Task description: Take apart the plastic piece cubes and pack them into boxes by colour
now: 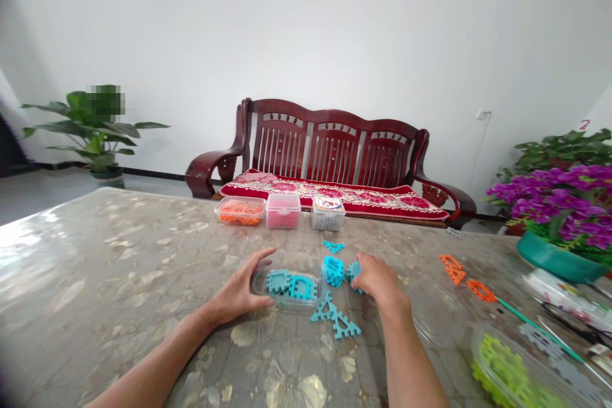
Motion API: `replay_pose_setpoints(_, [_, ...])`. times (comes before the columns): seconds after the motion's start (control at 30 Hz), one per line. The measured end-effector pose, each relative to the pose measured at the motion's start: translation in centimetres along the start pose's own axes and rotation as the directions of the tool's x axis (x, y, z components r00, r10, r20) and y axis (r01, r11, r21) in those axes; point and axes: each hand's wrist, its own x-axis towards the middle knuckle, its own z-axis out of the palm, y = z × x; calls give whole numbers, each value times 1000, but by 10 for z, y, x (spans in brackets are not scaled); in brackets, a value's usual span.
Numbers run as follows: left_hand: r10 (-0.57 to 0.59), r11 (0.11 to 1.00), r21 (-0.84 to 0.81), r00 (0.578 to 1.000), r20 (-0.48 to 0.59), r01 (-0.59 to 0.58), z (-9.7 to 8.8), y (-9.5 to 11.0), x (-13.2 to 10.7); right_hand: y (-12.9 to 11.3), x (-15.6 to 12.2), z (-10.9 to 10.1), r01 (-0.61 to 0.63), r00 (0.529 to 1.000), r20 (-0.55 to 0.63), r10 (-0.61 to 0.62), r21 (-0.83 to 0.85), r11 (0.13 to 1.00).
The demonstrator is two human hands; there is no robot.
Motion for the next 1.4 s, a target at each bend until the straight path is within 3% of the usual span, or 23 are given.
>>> replay_pose_setpoints(0.13, [14,1000,-4,1000,2,-14,0,2,1,-4,-4,-1,6,1000,12,-6,-20,1000])
replay_pose_setpoints(0.3, [-2,1000,-18,1000,7,2,0,0,0,0,-7,-14,48,993,-113,-36,110,993])
replay_pose_setpoints(0.4, [-1,1000,-20,1000,6,1,0,0,0,-15,-15,-23,248,965,-152,-214,269,931])
replay_pose_setpoints(0.5, [20,1000,-12,1000,-1,-20,0,2,1,-40,-29,-27,442,897,-164,-410,318,839])
replay_pose_setpoints(0.6, [37,999,-7,999,-9,-38,0,3,1,-60,-40,-25,527,848,-116,-517,291,799])
replay_pose_setpoints(0.67, [44,999,-6,999,-12,-44,0,2,1,-64,-43,-24,537,840,-93,-534,280,796])
replay_pose_setpoints(0.87, [29,1000,0,1000,-10,-29,0,3,1,-32,-29,-28,418,908,-109,-403,196,887])
replay_pose_setpoints(1.03, [35,999,6,999,-10,-35,-1,4,1,-6,-15,-20,182,983,4,-182,26,983])
replay_pose_setpoints(1.17, [26,1000,7,1000,-6,-26,-2,5,2,-4,-10,-9,51,997,62,-48,-56,997])
replay_pose_setpoints(1.4, [7,1000,12,1000,8,-8,-1,6,1,-2,-6,-5,10,1000,30,-8,-73,997])
